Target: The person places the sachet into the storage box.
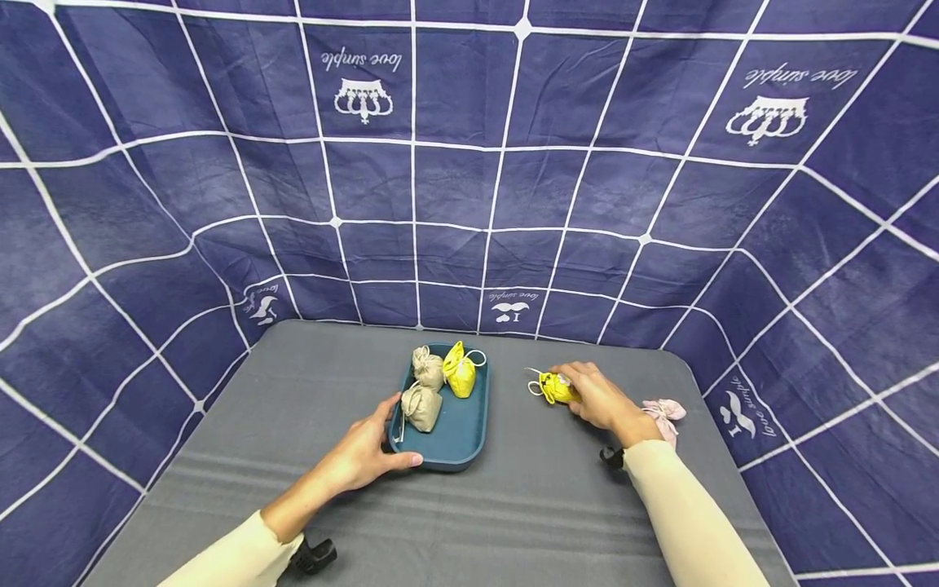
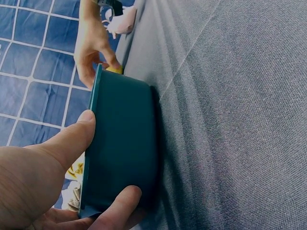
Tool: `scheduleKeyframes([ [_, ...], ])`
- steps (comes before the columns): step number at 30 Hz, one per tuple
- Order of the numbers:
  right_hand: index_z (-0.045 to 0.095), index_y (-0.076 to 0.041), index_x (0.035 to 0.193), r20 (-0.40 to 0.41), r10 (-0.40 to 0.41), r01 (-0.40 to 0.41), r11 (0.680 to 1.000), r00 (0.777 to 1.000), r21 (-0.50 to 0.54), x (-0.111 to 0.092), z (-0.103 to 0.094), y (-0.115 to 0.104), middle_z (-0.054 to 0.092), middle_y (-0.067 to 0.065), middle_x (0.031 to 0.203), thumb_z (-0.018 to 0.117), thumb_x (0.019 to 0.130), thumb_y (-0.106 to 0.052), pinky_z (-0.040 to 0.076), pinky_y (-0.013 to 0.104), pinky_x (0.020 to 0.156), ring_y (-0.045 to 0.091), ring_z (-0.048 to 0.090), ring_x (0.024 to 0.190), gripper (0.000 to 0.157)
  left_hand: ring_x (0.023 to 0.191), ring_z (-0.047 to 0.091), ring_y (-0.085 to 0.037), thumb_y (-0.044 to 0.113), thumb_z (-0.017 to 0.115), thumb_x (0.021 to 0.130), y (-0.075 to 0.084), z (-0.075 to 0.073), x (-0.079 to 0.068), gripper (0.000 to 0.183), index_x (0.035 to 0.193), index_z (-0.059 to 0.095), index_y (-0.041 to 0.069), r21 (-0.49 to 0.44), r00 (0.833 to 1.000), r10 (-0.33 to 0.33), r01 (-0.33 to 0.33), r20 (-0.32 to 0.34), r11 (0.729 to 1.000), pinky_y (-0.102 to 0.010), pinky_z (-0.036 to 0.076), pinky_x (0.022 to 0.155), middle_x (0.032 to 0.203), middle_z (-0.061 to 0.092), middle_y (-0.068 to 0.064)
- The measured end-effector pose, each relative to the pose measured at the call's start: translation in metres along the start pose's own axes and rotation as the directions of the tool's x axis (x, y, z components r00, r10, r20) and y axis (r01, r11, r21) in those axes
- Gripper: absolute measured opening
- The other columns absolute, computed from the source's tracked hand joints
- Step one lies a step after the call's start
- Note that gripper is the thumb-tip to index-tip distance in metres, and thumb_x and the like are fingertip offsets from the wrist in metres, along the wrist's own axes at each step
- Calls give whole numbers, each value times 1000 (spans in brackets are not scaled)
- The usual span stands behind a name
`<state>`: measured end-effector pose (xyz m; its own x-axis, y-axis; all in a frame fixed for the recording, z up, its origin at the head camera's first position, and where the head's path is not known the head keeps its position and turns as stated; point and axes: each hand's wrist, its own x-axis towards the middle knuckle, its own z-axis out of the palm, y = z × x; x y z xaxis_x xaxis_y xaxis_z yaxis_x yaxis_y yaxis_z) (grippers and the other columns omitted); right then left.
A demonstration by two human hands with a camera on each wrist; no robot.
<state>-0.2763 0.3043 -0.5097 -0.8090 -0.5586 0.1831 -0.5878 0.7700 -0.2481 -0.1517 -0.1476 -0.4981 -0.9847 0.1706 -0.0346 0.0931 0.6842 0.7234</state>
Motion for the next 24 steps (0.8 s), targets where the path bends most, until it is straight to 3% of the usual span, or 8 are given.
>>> scheduleKeyframes([
  [7, 64, -4, 159, -7, 38, -38, 999, 999, 29, -1, -2, -4, 77, 15, 121, 97, 89, -6, 62, 66, 100, 39, 71, 110, 78, 154, 61, -56, 35, 107, 86, 0, 1, 1, 120, 178, 37, -1, 5, 1000, 1, -1, 3, 1000, -70, 52, 128, 169, 59, -35],
  [12, 60, -9, 164, -18, 81, -81, 996, 997, 28, -1, -2, -6, 77, 21, 123, 100, 89, -20, 65, 70, 100, 47, 76, 113, 85, 154, 61, -57, 35, 106, 86, 1, 0, 1, 120, 178, 37, -1, 7, 1000, 6, -6, 4, 1000, -71, 51, 128, 168, 60, -35],
  [18, 61, -19, 166, -12, 110, -110, 993, 994, -36, -4, 2, -6, 73, 16, 117, 100, 91, -30, 66, 67, 91, 39, 72, 107, 86, 155, 61, -57, 36, 106, 87, 1, 0, 0, 120, 178, 37, -1, 14, 1000, 2, -3, 10, 1000, -71, 51, 128, 169, 59, -34],
  [24, 60, -20, 166, -16, 112, -112, 993, 994, -30, -4, 4, -4, 72, 14, 117, 99, 92, -26, 66, 63, 86, 32, 72, 101, 84, 154, 61, -56, 35, 107, 86, 1, 1, 0, 120, 177, 38, -1, 6, 1000, 8, -8, 4, 1000, -70, 51, 128, 169, 60, -35],
])
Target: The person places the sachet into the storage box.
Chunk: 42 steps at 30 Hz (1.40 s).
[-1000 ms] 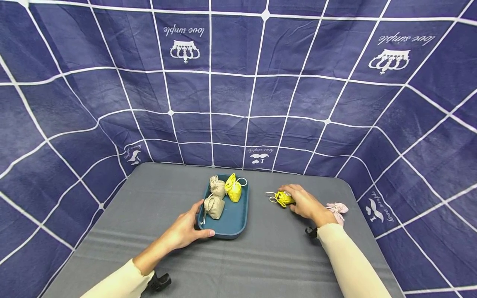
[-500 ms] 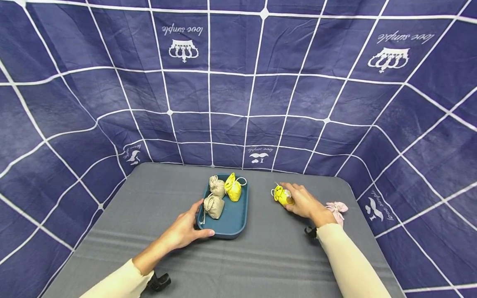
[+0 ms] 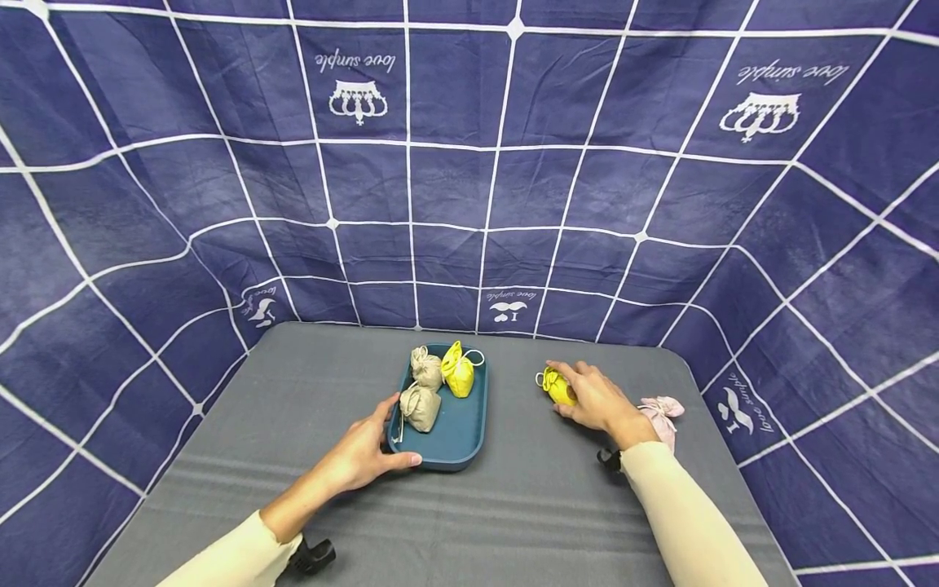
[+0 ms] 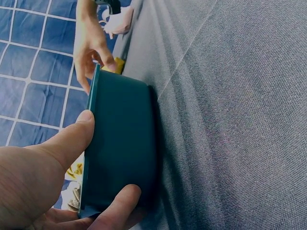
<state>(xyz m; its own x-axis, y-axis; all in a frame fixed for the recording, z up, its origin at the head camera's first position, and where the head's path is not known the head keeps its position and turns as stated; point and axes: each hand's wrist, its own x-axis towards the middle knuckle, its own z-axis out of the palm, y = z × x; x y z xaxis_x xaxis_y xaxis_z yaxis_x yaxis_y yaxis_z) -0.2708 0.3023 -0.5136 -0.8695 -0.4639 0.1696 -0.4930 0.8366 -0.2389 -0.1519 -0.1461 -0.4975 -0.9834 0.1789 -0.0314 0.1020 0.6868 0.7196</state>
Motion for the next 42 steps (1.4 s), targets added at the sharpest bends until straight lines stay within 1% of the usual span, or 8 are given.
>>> scheduleKeyframes([
  [7, 61, -16, 166, 5, -12, 12, 1000, 1000, 18, 1, 0, -3, 72, 13, 113, 100, 91, -18, 66, 55, 81, 23, 69, 92, 85, 155, 60, -57, 36, 106, 87, 0, 0, 0, 120, 178, 37, -2, 15, 1000, -6, 6, 6, 1000, -71, 51, 129, 170, 58, -35],
  [15, 63, -17, 163, 3, 4, -5, 999, 1000, 31, 3, -1, -4, 72, 11, 110, 100, 90, -19, 65, 53, 75, 22, 68, 89, 81, 155, 60, -57, 37, 106, 87, 0, 1, 2, 120, 178, 37, -1, 21, 1000, -9, 9, 9, 1000, -71, 51, 128, 170, 58, -35],
  [19, 65, -19, 160, -41, -31, 34, 996, 999, 79, 3, 2, 3, 72, 13, 109, 97, 89, -22, 62, 54, 69, 26, 69, 87, 78, 155, 60, -56, 38, 106, 87, 0, 0, 2, 121, 178, 37, 0, 23, 1000, -12, 12, 9, 1000, -71, 51, 128, 170, 59, -34],
  [20, 64, -21, 161, -66, -62, 68, 994, 996, 90, 3, 9, 14, 72, 12, 109, 96, 91, -26, 62, 51, 69, 25, 68, 87, 78, 155, 61, -56, 38, 106, 87, 0, 0, 2, 120, 178, 37, -1, 22, 1000, -10, 9, 7, 1000, -70, 51, 128, 170, 59, -34],
  [23, 65, -23, 160, -89, -87, 95, 990, 992, 101, 2, 10, 17, 71, 11, 107, 95, 90, -29, 59, 50, 65, 24, 67, 84, 76, 154, 62, -55, 36, 106, 86, 0, 1, 1, 120, 177, 38, -2, 15, 1000, -2, 2, 4, 1000, -70, 52, 128, 168, 60, -35],
  [26, 65, -22, 160, -72, -54, 61, 993, 996, 96, 1, 9, 14, 71, 11, 108, 95, 90, -27, 59, 49, 67, 23, 67, 85, 76, 153, 63, -55, 35, 107, 86, 0, 1, 1, 120, 177, 38, -2, 10, 1000, 7, -7, 1, 1000, -69, 52, 128, 167, 61, -35],
  [31, 65, -19, 160, -7, 49, -49, 998, 999, 39, -1, -1, -4, 72, 9, 111, 96, 89, -21, 60, 49, 72, 22, 67, 89, 77, 153, 63, -55, 34, 106, 86, 0, 1, 1, 119, 177, 38, -3, 6, 1000, 8, -8, 3, 1000, -69, 52, 128, 167, 61, -36],
  [42, 66, -18, 156, -16, 87, -87, 996, 996, 22, -3, -1, -8, 72, 8, 111, 95, 89, -20, 59, 48, 70, 21, 66, 86, 73, 154, 62, -56, 36, 106, 86, 0, 0, 1, 120, 177, 38, -3, 13, 1000, 2, -2, 7, 1000, -70, 52, 128, 168, 60, -37],
])
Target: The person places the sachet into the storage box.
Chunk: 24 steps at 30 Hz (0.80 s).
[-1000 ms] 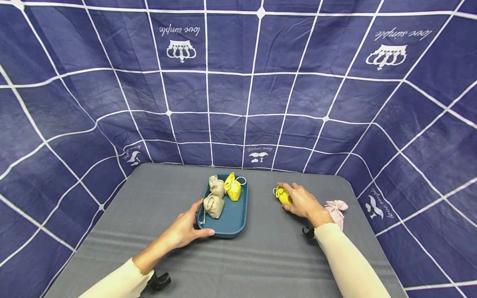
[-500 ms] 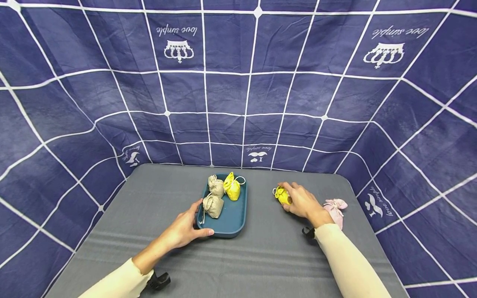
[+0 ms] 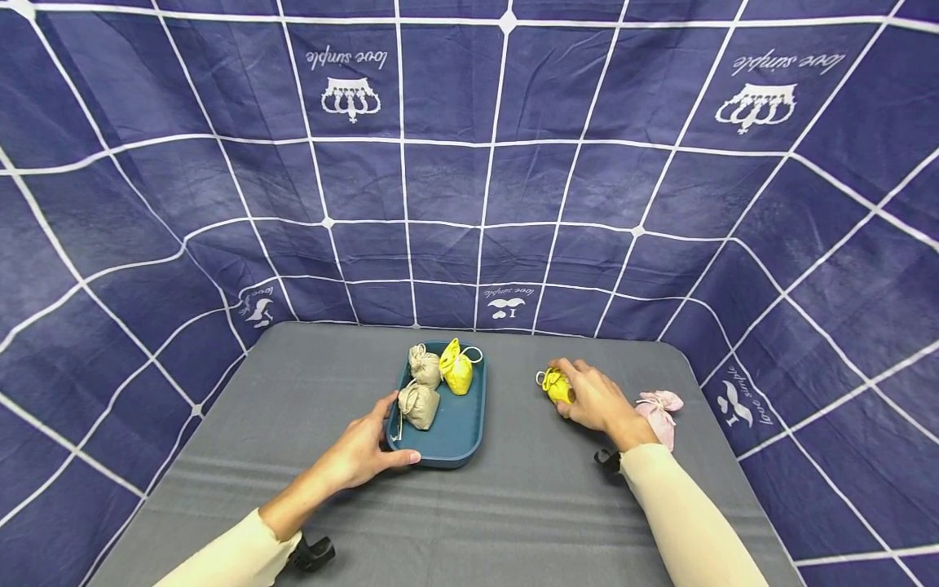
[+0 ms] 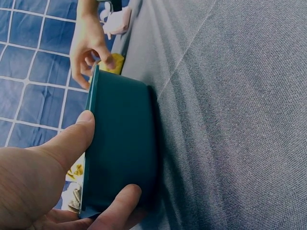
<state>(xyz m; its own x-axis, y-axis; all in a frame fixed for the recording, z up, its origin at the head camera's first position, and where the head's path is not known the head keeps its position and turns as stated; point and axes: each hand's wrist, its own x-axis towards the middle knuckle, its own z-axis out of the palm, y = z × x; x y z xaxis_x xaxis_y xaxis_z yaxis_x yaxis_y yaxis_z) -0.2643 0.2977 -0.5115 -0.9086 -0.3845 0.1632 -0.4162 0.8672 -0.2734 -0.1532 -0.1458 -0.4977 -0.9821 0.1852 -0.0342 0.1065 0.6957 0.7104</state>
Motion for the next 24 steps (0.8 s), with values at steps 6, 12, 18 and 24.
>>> scheduleKeyframes([
  [6, 65, -17, 156, -7, 0, 0, 1000, 1000, 8, -3, 0, -3, 72, 8, 111, 94, 87, -19, 59, 49, 69, 22, 66, 85, 74, 154, 62, -56, 36, 107, 86, 0, 0, 0, 120, 177, 38, -2, -1, 1000, 0, 0, 0, 1000, -70, 51, 128, 168, 59, -36],
  [12, 64, -16, 155, -23, -7, 7, 1000, 1000, 14, -3, 2, -4, 75, 13, 118, 94, 86, -18, 62, 53, 71, 27, 71, 90, 75, 155, 61, -55, 35, 107, 86, 1, 0, 0, 120, 177, 38, -3, -8, 1000, 1, -1, 2, 1000, -70, 51, 129, 168, 59, -36],
  [18, 64, -14, 157, -39, -24, 25, 1000, 999, 17, -3, 2, -8, 75, 15, 122, 93, 86, -19, 62, 53, 74, 27, 71, 92, 76, 155, 62, -54, 36, 107, 86, 1, 0, 0, 121, 177, 38, -3, -6, 1000, -4, 4, 0, 1000, -69, 51, 129, 168, 60, -35],
  [24, 64, -12, 156, -66, -39, 40, 999, 997, 24, -1, -1, -15, 74, 13, 117, 93, 85, -19, 61, 50, 73, 25, 68, 88, 77, 155, 62, -55, 35, 107, 85, 2, -1, 0, 121, 177, 38, -2, -6, 1000, -8, 8, 0, 1000, -70, 51, 129, 168, 60, -36],
])
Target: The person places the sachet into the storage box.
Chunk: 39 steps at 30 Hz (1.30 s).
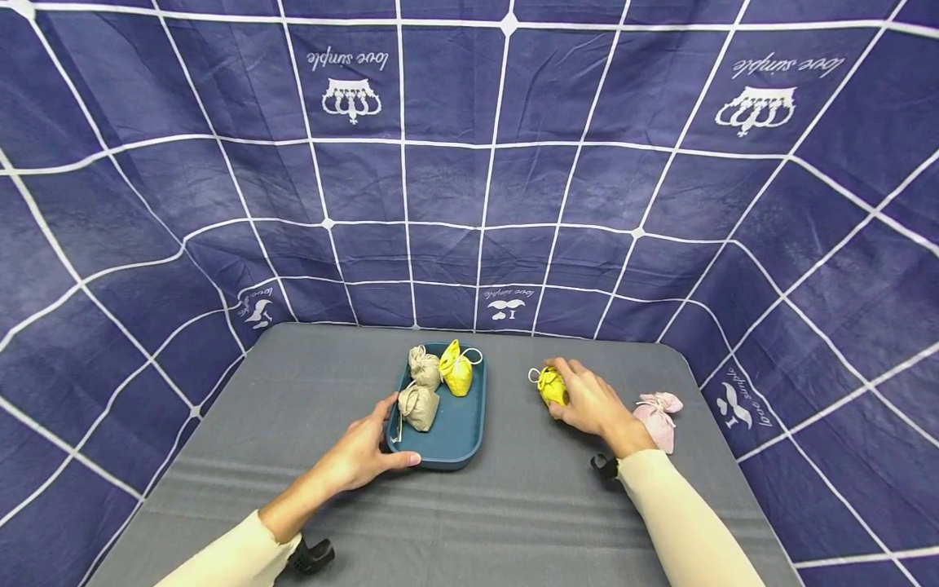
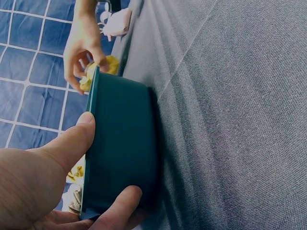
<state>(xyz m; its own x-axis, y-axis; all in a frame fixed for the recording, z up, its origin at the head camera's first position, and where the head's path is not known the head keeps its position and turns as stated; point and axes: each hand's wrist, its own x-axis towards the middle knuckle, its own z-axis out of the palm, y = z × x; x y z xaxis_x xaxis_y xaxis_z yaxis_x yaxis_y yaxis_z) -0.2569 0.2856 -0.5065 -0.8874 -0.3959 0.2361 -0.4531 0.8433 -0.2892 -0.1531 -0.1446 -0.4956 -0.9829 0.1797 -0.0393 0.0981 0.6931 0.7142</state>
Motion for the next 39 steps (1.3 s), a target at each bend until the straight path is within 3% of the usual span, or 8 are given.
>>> scheduleKeyframes([
  [17, 65, -14, 158, -41, -20, 19, 1000, 999, -21, 2, -6, -17, 77, 14, 127, 93, 85, -21, 66, 56, 77, 29, 74, 94, 79, 152, 63, -58, 35, 107, 85, -2, 3, 2, 120, 175, 39, -6, 25, 1000, 26, -26, -10, 999, -70, 52, 128, 167, 59, -39],
  [39, 63, -15, 159, -92, -116, 115, 993, 989, -16, 7, -19, -51, 75, 10, 125, 92, 85, -23, 65, 46, 79, 22, 71, 91, 80, 156, 59, -58, 34, 106, 87, 1, 1, 1, 120, 177, 37, -5, 34, 1000, 3, -3, 5, 999, -70, 50, 129, 171, 56, -38],
])
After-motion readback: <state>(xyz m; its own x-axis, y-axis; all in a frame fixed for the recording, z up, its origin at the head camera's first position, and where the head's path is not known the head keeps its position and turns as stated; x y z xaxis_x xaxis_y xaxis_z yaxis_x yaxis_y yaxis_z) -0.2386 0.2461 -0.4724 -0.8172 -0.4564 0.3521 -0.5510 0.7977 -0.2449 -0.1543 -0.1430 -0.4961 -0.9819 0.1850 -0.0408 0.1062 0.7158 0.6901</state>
